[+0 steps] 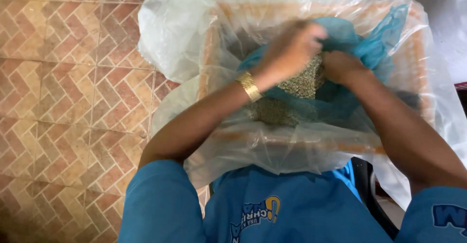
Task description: Sifting or sorting grains using a blue mesh bag over a plastic-lined container to separate particles.
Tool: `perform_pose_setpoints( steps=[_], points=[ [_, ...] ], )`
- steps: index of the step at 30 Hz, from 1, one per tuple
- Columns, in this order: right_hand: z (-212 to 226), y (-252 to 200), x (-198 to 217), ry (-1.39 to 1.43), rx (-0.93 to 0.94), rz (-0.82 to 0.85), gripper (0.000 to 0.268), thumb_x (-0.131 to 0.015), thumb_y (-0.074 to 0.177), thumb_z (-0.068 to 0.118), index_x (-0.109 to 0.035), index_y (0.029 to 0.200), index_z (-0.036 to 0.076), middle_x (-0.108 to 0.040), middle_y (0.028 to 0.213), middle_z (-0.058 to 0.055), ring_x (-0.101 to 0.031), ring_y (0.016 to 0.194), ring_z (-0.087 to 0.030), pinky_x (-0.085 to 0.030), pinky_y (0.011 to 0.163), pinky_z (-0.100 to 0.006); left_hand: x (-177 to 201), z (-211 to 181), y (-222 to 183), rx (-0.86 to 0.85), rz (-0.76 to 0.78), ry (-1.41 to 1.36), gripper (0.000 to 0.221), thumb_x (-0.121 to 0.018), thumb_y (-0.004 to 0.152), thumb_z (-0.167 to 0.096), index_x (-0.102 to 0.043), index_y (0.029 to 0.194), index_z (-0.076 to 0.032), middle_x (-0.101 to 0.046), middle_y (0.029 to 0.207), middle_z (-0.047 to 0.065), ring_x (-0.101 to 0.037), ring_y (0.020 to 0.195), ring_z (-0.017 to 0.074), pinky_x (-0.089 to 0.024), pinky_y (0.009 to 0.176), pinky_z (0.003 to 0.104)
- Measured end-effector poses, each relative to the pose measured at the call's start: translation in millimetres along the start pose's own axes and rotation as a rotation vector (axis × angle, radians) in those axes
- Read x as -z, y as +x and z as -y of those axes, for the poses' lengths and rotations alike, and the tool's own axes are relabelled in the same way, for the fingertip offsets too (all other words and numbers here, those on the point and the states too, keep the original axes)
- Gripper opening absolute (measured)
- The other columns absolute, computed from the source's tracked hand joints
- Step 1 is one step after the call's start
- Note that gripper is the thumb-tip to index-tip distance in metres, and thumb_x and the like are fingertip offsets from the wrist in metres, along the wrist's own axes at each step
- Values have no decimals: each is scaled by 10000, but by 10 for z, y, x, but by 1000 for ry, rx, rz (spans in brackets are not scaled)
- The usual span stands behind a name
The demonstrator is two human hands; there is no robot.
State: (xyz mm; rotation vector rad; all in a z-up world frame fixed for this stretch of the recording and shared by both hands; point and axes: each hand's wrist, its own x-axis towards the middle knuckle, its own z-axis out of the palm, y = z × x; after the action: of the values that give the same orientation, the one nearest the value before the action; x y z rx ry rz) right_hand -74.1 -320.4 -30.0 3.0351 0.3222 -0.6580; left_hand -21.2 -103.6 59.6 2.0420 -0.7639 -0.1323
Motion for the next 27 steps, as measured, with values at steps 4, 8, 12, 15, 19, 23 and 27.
perform_pose_setpoints(
  steps=[4,8,12,15,19,23,27],
  points=[
    [-5,190,-312,97,-35,8,281,-568,951,145,-707,1147,-1,-735,1018,-223,-734,908,-486,-571,631,-647,223,800,-341,153,9,551,607,-777,855,-507,-538,1289,-157,-585,1158,142,-628,1136,390,-598,821,556],
    [242,41,342,301,-10,40,188,-514,998,25,-611,840,-11,-633,753,-217,-628,672,-427,-472,562,-501,375,741,-473,308,263,459,639,-755,868,-475,-537,1299,-57,-643,1160,216,-651,1121,443,-559,864,599],
    [283,-20,630,345,-28,32,229,-485,1102,69,-694,1081,-25,-691,875,-231,-690,746,-420,-523,539,-530,447,807,-445,307,257,411,306,-713,908,-337,-651,1124,-130,-713,963,70,-721,983,314,-583,795,459],
    [353,-102,733,350,-45,15,279,-473,1133,101,-662,1265,-56,-714,1051,-261,-711,928,-458,-588,642,-562,498,816,-389,326,239,371,273,-697,920,-341,-661,1108,-146,-708,950,67,-721,974,314,-582,788,444],
    [443,-197,830,372,-44,-20,304,-490,1118,60,-610,1349,-98,-689,1163,-304,-690,1031,-496,-618,704,-580,466,861,-415,328,212,355,272,-661,954,-331,-653,1142,-135,-703,952,70,-719,980,322,-583,783,437],
    [336,-153,623,294,-11,-67,355,-484,1112,113,-544,1399,-86,-623,1245,-335,-694,995,-490,-609,712,-603,445,911,-398,260,143,298,274,-634,990,-278,-631,1192,-93,-693,1026,138,-704,1031,361,-584,869,460],
    [351,-130,364,333,35,12,555,-688,1007,326,-553,1363,-77,-587,1257,-343,-674,1028,-514,-583,760,-616,533,688,-350,183,63,274,314,-619,1034,-238,-598,1285,-50,-692,1075,177,-704,1063,365,-605,900,469]
  ],
)
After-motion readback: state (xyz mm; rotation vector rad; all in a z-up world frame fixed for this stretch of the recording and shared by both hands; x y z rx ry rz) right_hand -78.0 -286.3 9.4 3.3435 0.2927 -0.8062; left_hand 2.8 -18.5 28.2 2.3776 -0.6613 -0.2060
